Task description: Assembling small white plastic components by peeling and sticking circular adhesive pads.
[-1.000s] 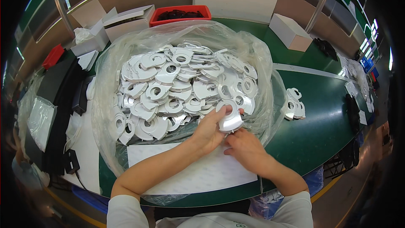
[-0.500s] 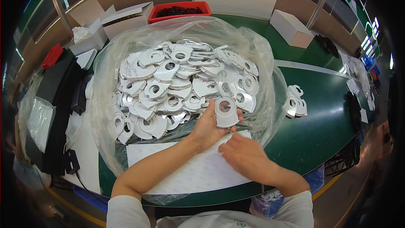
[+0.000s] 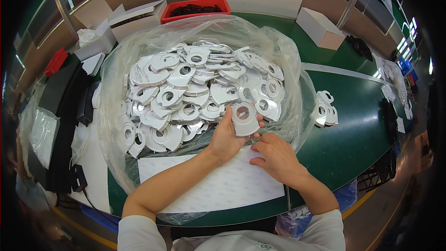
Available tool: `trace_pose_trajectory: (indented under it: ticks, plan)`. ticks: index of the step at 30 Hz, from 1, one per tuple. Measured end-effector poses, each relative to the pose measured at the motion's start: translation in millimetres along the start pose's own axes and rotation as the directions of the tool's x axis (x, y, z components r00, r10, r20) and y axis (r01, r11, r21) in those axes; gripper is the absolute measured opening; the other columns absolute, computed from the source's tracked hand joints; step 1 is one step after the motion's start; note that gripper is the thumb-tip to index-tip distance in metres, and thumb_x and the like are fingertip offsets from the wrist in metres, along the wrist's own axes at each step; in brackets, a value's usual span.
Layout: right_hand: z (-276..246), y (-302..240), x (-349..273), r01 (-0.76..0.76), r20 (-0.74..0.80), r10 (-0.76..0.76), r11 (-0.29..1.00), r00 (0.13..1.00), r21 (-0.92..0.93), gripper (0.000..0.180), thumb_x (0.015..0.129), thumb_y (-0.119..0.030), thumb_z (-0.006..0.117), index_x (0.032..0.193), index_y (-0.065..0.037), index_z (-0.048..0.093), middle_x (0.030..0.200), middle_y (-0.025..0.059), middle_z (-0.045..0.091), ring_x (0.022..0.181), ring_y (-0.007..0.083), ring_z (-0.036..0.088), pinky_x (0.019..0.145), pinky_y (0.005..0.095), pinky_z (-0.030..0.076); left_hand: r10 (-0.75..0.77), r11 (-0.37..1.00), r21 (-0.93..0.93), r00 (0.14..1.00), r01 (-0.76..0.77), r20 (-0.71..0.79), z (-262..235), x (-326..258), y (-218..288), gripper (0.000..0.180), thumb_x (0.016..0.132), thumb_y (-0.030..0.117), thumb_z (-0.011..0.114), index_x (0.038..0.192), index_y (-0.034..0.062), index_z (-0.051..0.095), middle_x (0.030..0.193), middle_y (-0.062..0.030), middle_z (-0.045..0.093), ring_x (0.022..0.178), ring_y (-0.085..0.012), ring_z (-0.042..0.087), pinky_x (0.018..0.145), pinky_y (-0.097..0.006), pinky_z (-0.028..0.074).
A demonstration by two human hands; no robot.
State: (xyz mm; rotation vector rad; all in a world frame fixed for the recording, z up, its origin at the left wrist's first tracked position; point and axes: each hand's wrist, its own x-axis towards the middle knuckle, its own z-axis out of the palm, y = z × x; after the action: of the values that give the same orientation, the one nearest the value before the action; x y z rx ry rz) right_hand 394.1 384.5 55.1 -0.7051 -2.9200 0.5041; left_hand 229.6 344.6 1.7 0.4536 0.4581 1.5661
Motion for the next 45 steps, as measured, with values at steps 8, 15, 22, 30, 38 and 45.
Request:
trace_pose_trajectory:
  ticks: [8, 15, 22, 30, 38, 45]
  plan:
    - [-1.7, 7.0, 0.6, 0.105, -0.027, -0.102, 0.988, 0.994, 0.116, 0.017, 0.071, -0.014, 0.074, 0.082, -0.004, 0.065, 0.081, 0.0084, 0.061, 0.083, 0.0278, 0.059, 0.073, 0.0374, 0.047, -0.014, 1.000, 0.016, 1.000, 0.014, -0.006, 2.6, 3.2, -1.9, 0.063, 0.098, 0.052, 0.015, 0.135, 0.0060, 0.037, 0.116, -0.0154, 0.056, 0.106, -0.0283, 0.054, 0.082, -0.038, 0.047]
    - [-39.0, -6.3, -5.0, 0.252, 0.089, -0.618, 0.442, 0.781, 0.861, 0.006, 0.082, -0.008, 0.067, 0.079, -0.004, 0.063, 0.075, 0.0036, 0.059, 0.072, 0.0158, 0.057, 0.063, 0.0276, 0.046, -0.062, 0.998, 0.029, 0.998, 0.062, -0.002, -0.6, 0.0, -0.6, 0.064, 0.098, 0.053, 0.014, 0.133, 0.0055, 0.040, 0.115, -0.0134, 0.057, 0.107, -0.0279, 0.055, 0.082, -0.038, 0.048]
    - [-12.6, 21.3, 17.6, 0.174, -0.265, 0.230, 0.351, 0.937, 0.920, 0.009, 0.088, -0.009, 0.063, 0.085, -0.001, 0.060, 0.095, 0.0053, 0.054, 0.074, 0.0084, 0.054, 0.058, 0.0213, 0.046, -0.215, 0.974, 0.075, 0.976, 0.214, 0.014, 13.4, -14.5, -9.7, 0.066, 0.096, 0.058, 0.015, 0.124, 0.0076, 0.048, 0.109, -0.0110, 0.058, 0.096, -0.0262, 0.059, 0.077, -0.036, 0.050]
    - [6.6, 31.5, 22.6, -0.083, -0.021, 0.293, 0.337, 0.956, 0.938, 0.015, 0.091, -0.015, 0.060, 0.094, -0.001, 0.057, 0.093, 0.0037, 0.055, 0.069, 0.0048, 0.054, 0.055, 0.0178, 0.047, -0.211, 0.974, 0.069, 0.973, 0.217, -0.089, 11.1, -13.7, -16.2, 0.060, 0.096, 0.058, 0.016, 0.112, 0.0101, 0.050, 0.107, -0.0088, 0.057, 0.093, -0.0240, 0.058, 0.072, -0.037, 0.048]
    - [9.5, 32.4, 23.2, -0.100, -0.007, 0.319, 0.318, 0.948, 0.943, 0.014, 0.091, -0.015, 0.059, 0.096, -0.002, 0.058, 0.088, 0.0026, 0.057, 0.071, 0.0043, 0.054, 0.057, 0.0168, 0.046, -0.215, 0.974, 0.050, 0.971, 0.221, -0.107, 12.0, -13.4, -16.2, 0.060, 0.097, 0.055, 0.013, 0.111, 0.0094, 0.049, 0.107, -0.0091, 0.056, 0.093, -0.0245, 0.057, 0.072, -0.037, 0.047]
    - [8.3, 34.3, 23.4, -0.105, -0.006, 0.306, 0.346, 0.952, 0.932, 0.014, 0.091, -0.014, 0.060, 0.096, -0.002, 0.058, 0.088, 0.0030, 0.058, 0.070, 0.0043, 0.054, 0.057, 0.0166, 0.046, -0.203, 0.976, 0.055, 0.974, 0.209, -0.100, 12.2, -13.6, -16.2, 0.061, 0.097, 0.055, 0.013, 0.112, 0.0085, 0.049, 0.108, -0.0095, 0.056, 0.092, -0.0244, 0.056, 0.072, -0.038, 0.047]
